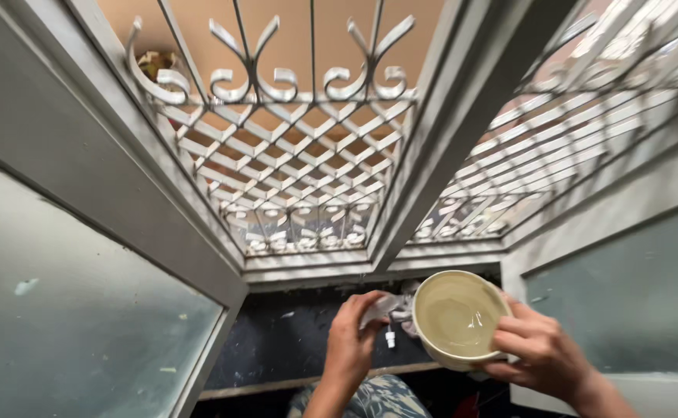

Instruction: The person cleans a metal window grill using a cloth and a liquid solution from a small bowl. They repeatedly dip the cloth into the bowl, apply the solution to the grill, and wipe the metal bars and decorative elements.

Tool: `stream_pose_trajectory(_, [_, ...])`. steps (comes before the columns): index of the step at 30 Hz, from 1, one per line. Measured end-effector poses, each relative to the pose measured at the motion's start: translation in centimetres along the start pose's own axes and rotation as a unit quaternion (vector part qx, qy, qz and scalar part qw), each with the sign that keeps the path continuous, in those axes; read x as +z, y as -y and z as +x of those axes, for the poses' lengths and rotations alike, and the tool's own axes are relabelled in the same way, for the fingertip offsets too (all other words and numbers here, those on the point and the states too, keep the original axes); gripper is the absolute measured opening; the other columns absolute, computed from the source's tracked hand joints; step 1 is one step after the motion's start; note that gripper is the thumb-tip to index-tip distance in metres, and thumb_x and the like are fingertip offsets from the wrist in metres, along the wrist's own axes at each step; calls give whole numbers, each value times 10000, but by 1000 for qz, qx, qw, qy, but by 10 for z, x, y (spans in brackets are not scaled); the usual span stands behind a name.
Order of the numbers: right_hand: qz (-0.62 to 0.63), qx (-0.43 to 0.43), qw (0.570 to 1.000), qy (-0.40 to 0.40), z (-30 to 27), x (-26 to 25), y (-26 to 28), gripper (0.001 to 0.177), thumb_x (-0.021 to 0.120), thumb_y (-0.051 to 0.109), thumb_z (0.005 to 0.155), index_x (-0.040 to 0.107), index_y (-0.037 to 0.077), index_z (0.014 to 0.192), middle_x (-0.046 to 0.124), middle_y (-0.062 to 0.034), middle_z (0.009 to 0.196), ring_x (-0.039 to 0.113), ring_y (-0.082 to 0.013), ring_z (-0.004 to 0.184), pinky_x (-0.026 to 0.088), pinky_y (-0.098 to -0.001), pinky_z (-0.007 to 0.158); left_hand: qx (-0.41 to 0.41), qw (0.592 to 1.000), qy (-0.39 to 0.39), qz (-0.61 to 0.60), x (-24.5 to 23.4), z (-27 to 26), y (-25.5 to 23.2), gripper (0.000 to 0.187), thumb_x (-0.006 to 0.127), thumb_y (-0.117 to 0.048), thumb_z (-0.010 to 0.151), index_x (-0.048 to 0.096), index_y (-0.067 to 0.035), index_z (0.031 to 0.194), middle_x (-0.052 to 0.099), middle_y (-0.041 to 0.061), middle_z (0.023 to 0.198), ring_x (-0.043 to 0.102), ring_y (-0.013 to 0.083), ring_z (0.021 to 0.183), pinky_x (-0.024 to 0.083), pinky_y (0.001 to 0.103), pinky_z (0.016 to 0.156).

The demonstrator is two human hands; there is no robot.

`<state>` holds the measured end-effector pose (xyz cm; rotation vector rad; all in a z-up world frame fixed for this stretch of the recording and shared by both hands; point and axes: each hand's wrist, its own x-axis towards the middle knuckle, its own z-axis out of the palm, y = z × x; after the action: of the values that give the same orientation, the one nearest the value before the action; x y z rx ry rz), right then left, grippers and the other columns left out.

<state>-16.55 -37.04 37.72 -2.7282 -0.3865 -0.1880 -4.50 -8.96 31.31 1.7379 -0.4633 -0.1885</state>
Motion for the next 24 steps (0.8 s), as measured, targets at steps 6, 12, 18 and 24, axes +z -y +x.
stream_pose_trajectory(6, [-76, -146, 985, -59, -9, -124, 28, 300, 879, 424, 769, 680, 203, 809, 745, 70, 882, 720, -121, 943, 556, -482, 997, 88, 993, 76, -6, 8, 25, -87, 443, 751, -12, 810, 664, -102, 1235, 716, 114, 1136, 690, 324, 1035, 534, 414, 862])
stream_pose_trajectory(12, [-152, -106, 982, 25, -6, -208, 34, 330, 909, 476, 738, 675, 244, 744, 753, 96, 830, 721, -272, 1145, 623, -379, 886, 119, 985, 117, -43, 5, 30, -142, 418, 696, -5, 871, 643, -83, 1278, 723, 121, 1151, 712, 306, 1042, 539, 399, 902])
stream_pose_trajectory(18, [-194, -129, 968, 89, -1, -249, 22, 350, 878, 536, 786, 657, 267, 747, 681, 104, 751, 745, -165, 956, 510, -520, 1003, 119, 980, 144, -64, 0, 28, -173, 440, 698, 3, 859, 640, -64, 1291, 721, 147, 1161, 708, 304, 1063, 535, 400, 916])
stream_pose_trajectory(24, [-199, -135, 967, 81, 12, -274, 36, 358, 916, 536, 776, 676, 275, 734, 673, 118, 730, 767, -197, 997, 570, -442, 930, 85, 979, 173, -59, -2, 31, -195, 440, 713, -73, 903, 615, -83, 1332, 705, 148, 1192, 688, 284, 1092, 528, 399, 932])
